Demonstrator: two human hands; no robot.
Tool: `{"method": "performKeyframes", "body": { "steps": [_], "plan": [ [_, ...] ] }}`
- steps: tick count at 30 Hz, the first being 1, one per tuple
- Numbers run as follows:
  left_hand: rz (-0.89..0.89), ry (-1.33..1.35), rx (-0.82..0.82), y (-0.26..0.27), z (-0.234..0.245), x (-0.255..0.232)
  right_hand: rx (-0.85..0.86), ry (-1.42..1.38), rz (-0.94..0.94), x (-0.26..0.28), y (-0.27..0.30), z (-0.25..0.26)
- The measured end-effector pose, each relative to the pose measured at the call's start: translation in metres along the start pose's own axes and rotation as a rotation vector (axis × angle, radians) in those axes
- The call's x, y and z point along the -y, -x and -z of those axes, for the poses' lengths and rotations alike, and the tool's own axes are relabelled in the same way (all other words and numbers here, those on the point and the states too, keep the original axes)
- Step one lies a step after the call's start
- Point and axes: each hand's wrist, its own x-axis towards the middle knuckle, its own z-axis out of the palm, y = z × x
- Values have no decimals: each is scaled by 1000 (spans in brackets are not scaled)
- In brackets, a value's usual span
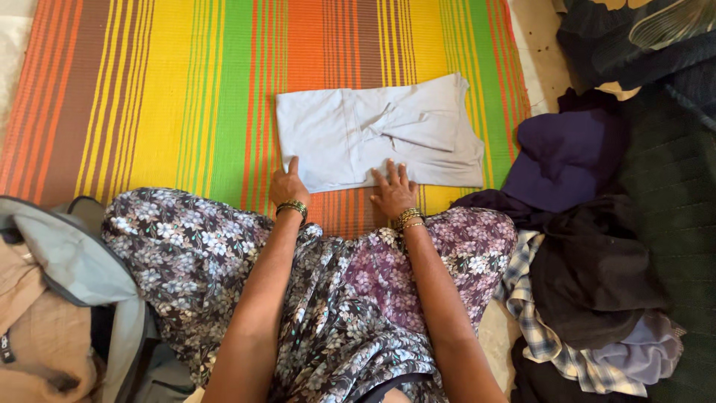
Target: The person sits on a mat and folds a white t-shirt by hand. They smooth the fabric, fold the sleeves and sides inward, and then fold the shirt into a compact rectangle before placing it into a bag.
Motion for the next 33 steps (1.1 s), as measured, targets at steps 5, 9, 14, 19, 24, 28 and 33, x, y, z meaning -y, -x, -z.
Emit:
{"method": "performKeyframes", "body": {
  "steps": [5, 9, 14, 19, 24, 28, 33],
  "plan": [
    [171, 202, 133, -2, 17, 0, -12, 22, -20, 0, -1, -7],
    [266, 295, 198, 6, 42, -5, -41, 45, -11, 2, -5, -12],
    [99, -67, 437, 30, 56, -14, 33, -81, -126, 4, 7, 8],
    [-196, -224, 354, 61, 31, -12, -8, -211, -325, -11, -1, 6],
    [-311, -362, 517, 77, 59, -25, -264, -274, -455, -38, -20, -31],
    [-336, -354, 492, 86, 77, -49, -415, -438, -703, -66, -37, -35],
    [-356, -274, 222, 62, 67, -71, -533, -447, -678, -74, -38, -41]
  ]
}}
